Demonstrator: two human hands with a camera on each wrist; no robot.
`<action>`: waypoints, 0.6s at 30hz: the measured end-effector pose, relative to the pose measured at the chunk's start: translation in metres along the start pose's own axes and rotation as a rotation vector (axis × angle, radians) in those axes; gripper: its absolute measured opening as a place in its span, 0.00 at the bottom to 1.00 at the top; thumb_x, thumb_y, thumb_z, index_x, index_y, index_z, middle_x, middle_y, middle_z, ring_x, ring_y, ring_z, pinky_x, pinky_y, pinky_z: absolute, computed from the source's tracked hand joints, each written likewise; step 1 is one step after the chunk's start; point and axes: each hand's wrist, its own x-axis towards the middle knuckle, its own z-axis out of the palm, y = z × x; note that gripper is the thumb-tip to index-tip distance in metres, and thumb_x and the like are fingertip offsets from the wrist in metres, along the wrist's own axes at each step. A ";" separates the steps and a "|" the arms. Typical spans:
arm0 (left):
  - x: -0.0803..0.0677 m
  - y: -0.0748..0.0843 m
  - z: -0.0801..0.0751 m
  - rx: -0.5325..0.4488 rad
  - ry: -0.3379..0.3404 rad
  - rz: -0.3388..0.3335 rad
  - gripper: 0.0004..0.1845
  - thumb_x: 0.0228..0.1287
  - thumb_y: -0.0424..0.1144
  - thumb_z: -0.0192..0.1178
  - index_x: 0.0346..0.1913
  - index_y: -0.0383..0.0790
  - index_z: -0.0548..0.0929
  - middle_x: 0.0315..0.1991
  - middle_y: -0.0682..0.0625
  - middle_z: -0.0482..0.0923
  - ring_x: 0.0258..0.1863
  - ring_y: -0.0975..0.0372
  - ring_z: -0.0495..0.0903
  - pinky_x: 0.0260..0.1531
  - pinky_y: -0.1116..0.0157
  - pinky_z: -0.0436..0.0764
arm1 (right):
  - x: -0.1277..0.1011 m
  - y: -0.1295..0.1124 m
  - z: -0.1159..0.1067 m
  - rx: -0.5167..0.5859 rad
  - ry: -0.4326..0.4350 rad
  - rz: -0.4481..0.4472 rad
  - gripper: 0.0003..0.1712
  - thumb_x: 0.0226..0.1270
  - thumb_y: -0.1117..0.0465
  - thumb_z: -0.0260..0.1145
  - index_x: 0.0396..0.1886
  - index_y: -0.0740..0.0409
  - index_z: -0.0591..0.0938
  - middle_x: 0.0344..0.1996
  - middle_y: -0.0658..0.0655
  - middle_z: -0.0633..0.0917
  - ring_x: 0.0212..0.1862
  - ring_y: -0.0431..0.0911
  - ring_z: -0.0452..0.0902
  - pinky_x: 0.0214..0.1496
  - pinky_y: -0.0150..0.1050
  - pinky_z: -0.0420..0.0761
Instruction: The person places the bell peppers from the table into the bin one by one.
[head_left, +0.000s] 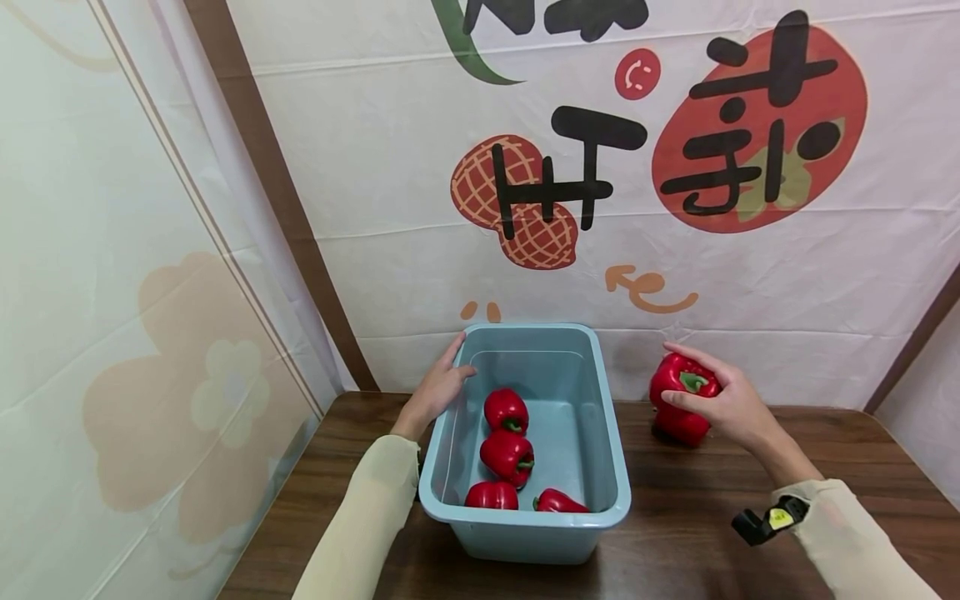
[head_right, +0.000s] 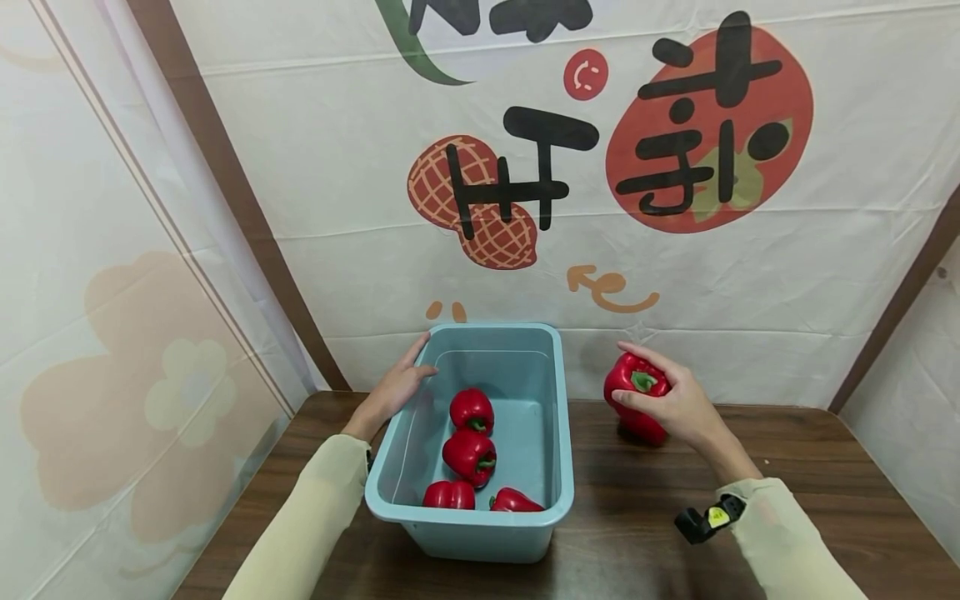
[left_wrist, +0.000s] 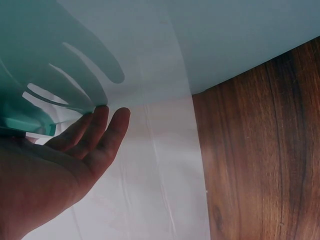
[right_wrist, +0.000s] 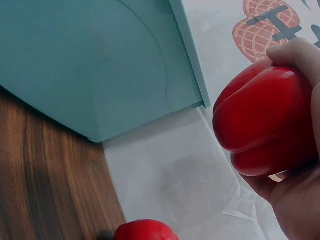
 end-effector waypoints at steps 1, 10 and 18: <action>0.000 0.000 0.000 0.001 0.001 0.000 0.36 0.73 0.45 0.46 0.79 0.63 0.47 0.79 0.48 0.49 0.71 0.43 0.61 0.62 0.34 0.65 | 0.000 -0.001 0.000 0.004 -0.001 0.001 0.41 0.63 0.58 0.71 0.75 0.47 0.66 0.66 0.63 0.71 0.58 0.54 0.66 0.40 0.36 0.84; 0.001 -0.001 0.000 0.013 0.001 -0.004 0.36 0.73 0.46 0.46 0.79 0.62 0.47 0.79 0.48 0.49 0.71 0.44 0.62 0.62 0.35 0.66 | 0.003 -0.006 0.000 0.006 -0.002 -0.024 0.43 0.61 0.60 0.72 0.75 0.46 0.66 0.66 0.62 0.70 0.58 0.52 0.65 0.39 0.36 0.84; 0.002 -0.001 0.000 0.019 -0.001 0.000 0.36 0.73 0.45 0.46 0.80 0.61 0.46 0.79 0.48 0.49 0.71 0.44 0.61 0.63 0.36 0.66 | 0.004 -0.009 0.001 0.013 0.000 -0.033 0.44 0.60 0.61 0.72 0.75 0.47 0.65 0.68 0.63 0.69 0.58 0.50 0.64 0.39 0.35 0.84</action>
